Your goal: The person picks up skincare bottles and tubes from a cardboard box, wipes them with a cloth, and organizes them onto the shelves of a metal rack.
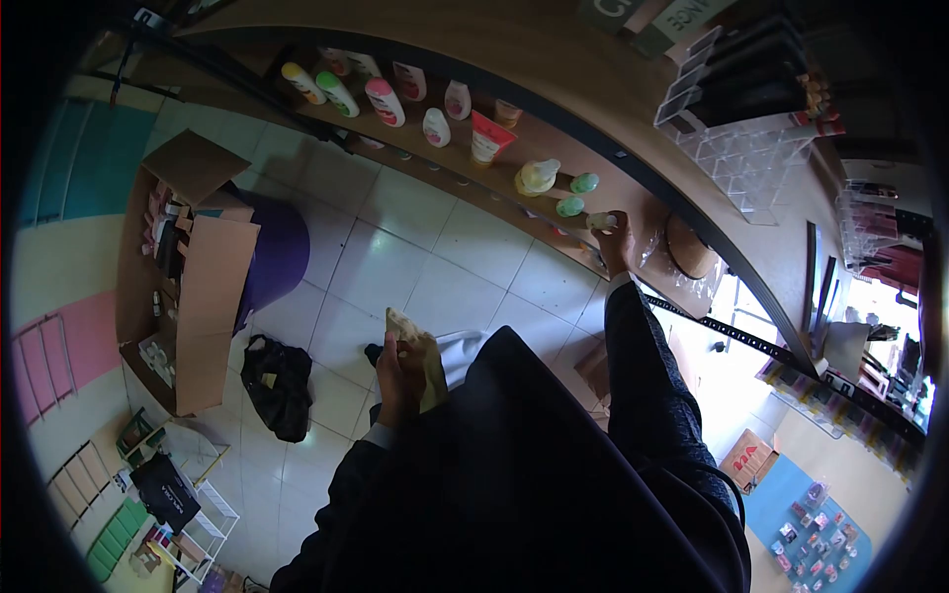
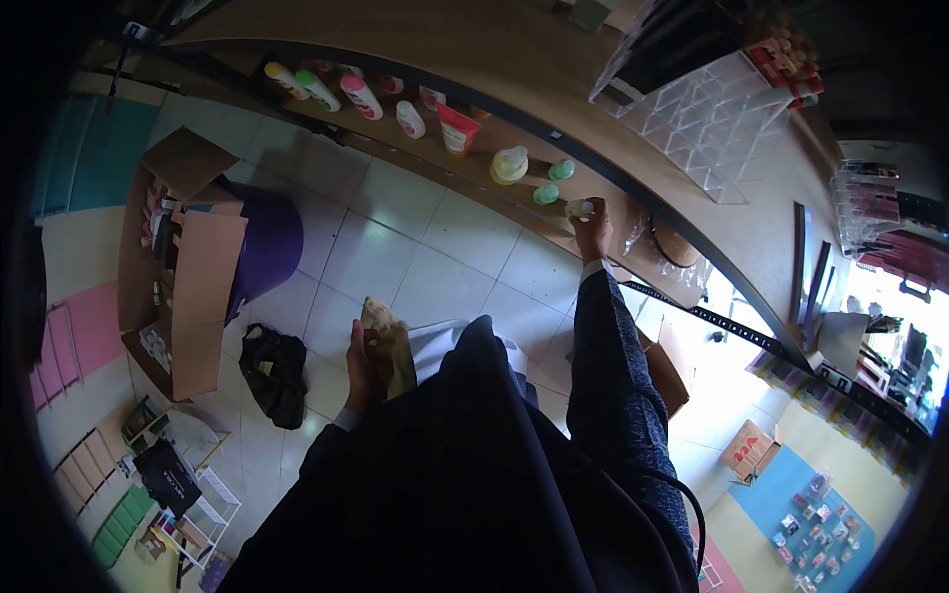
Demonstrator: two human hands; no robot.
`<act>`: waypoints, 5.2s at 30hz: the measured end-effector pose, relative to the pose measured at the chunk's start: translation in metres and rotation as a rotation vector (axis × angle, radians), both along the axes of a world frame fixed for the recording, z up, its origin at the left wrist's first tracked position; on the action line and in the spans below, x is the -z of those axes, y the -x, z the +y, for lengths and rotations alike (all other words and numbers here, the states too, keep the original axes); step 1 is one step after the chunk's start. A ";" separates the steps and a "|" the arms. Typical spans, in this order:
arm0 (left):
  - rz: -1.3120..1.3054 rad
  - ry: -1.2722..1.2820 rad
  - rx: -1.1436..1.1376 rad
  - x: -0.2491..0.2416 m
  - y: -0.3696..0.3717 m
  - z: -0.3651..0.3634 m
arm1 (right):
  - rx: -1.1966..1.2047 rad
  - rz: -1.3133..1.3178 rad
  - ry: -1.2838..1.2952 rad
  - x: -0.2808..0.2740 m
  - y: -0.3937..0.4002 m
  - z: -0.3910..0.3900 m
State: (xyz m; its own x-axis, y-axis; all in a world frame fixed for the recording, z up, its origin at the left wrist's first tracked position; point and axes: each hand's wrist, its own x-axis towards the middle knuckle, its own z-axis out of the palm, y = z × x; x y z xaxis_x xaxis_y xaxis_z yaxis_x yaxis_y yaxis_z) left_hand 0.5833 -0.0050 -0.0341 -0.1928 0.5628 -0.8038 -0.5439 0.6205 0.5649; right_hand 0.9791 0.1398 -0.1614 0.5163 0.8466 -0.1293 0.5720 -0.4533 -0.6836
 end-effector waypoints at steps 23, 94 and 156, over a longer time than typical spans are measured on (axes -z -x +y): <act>0.798 -0.727 0.177 -0.091 0.037 0.038 | -0.706 0.437 -0.262 -0.216 0.198 -0.017; 0.540 -1.127 -0.225 -0.269 0.439 0.118 | -1.105 0.461 -0.531 -0.392 0.708 0.014; -0.027 -1.200 0.473 -0.324 -0.001 0.066 | -0.577 0.135 -0.659 -0.495 0.281 -0.153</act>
